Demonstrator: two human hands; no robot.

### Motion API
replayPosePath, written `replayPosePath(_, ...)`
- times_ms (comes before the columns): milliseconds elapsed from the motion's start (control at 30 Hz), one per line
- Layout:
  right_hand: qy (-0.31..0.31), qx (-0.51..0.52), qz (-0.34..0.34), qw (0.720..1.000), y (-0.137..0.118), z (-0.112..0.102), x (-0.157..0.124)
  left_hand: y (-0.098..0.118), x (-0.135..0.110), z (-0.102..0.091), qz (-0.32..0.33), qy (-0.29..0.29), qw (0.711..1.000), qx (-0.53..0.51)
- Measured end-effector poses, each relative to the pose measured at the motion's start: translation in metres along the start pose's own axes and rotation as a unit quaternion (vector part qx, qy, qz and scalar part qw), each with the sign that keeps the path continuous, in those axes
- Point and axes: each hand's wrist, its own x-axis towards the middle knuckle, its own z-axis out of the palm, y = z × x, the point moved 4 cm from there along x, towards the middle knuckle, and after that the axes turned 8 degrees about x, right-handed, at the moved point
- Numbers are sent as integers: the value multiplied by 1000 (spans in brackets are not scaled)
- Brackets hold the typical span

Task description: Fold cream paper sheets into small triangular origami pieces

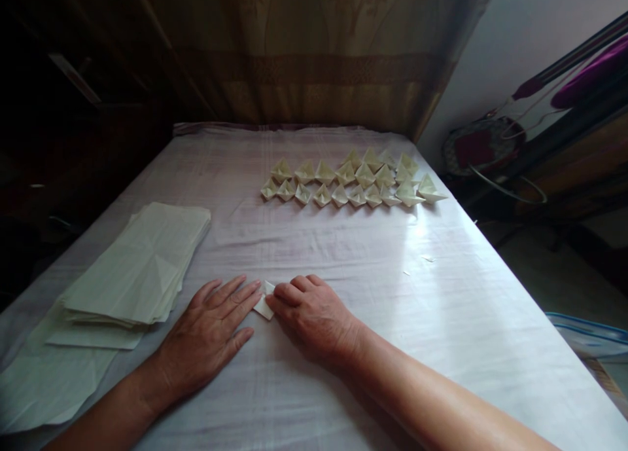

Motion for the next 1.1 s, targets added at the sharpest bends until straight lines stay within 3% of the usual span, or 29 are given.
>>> replayPosePath(333, 47, -2, 2, 999, -1, 3, -3, -3, 10, 5, 43, -2, 999, -8)
replayPosePath(667, 125, -1, -12, 992, -4, 5, -18, 0, 13, 1, 43, -10, 999, 30)
replayPosePath(1100, 137, 32, 6, 990, 0, 8, -23, 8, -10, 2, 34, -49, 998, 1)
